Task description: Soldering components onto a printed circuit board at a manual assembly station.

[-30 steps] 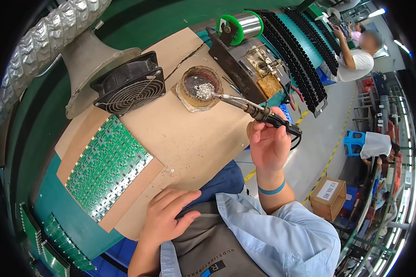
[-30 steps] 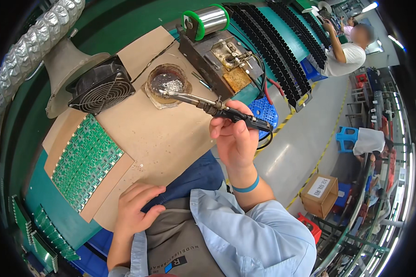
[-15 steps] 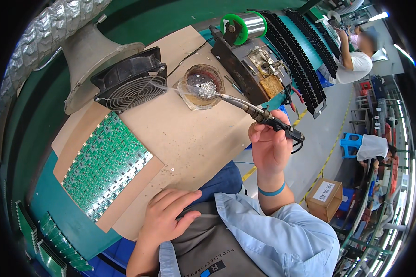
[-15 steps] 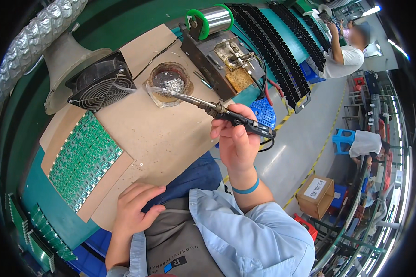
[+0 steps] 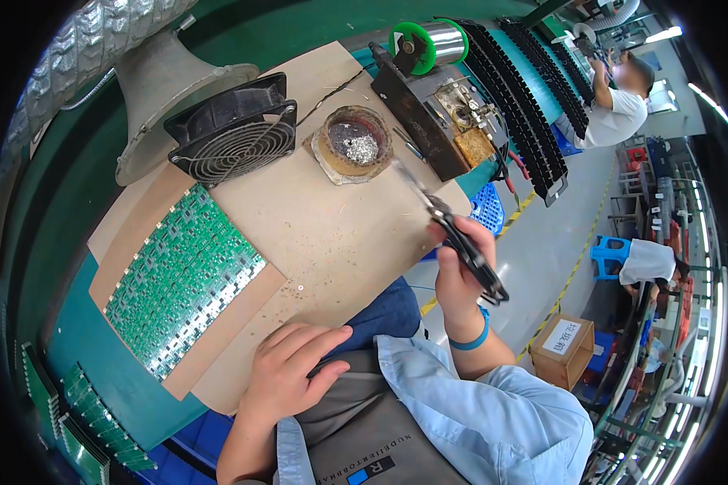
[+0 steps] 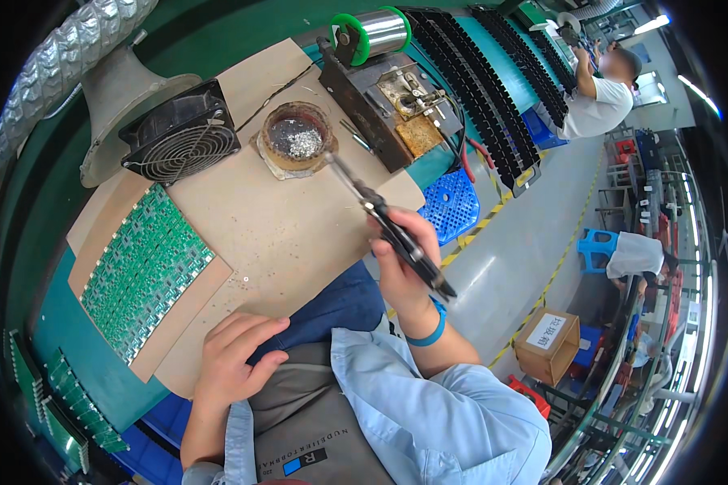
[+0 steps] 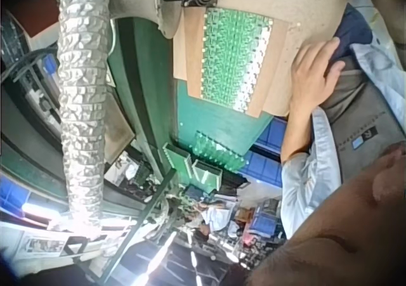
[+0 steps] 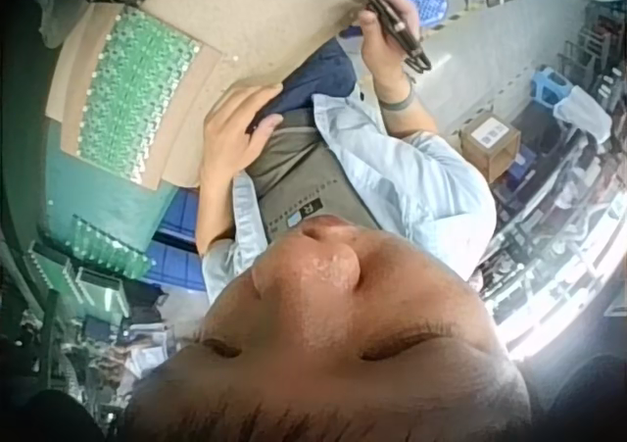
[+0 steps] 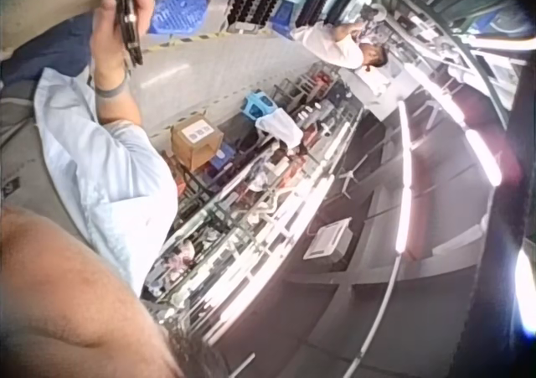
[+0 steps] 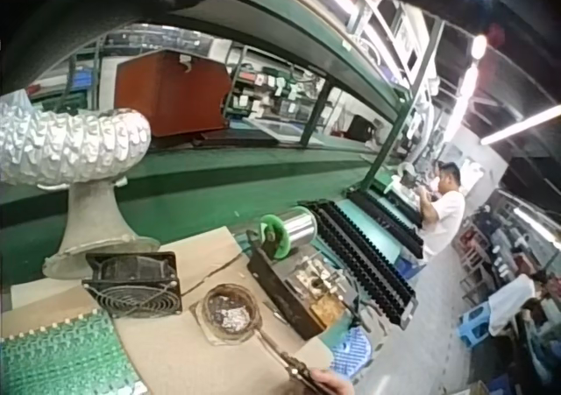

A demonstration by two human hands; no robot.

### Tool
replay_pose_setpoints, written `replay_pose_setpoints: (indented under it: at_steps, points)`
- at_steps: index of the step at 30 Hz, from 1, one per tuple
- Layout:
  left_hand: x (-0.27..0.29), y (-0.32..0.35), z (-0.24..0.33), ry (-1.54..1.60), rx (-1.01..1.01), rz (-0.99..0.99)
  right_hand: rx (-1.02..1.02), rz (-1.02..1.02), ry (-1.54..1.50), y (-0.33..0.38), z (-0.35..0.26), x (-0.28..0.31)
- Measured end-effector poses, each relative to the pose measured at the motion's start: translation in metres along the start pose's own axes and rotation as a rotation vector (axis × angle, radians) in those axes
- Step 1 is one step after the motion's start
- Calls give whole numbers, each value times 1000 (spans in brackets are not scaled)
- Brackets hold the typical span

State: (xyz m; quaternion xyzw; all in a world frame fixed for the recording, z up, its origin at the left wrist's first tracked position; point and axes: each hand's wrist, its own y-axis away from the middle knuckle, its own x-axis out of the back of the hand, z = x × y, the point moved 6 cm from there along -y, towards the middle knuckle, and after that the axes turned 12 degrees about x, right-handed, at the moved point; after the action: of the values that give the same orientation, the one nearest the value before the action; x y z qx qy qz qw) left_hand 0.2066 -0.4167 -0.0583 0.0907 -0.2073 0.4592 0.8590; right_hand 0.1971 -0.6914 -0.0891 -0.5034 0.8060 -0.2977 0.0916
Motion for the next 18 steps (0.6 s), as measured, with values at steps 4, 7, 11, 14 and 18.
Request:
replay_pose_setpoints:
  at_steps: [4, 7, 11, 14, 18]
  points:
    - [-1, 2, 0, -21, -3, 7, -55, 47, -165, 1, 5, 6]
    - [-1, 2, -1, -53, -17, -3, -116, 73, -356, 0, 6, 11]
    - [-2, 3, -2, -71, -21, 2, -215, 76, -645, 2, 7, 12]
    - [-1, 2, -1, -66, -21, 6, -248, 93, -763, 3, 6, 12]
    - [-1, 3, 0, -69, -29, 8, -230, 84, -856, 1, -5, 8]
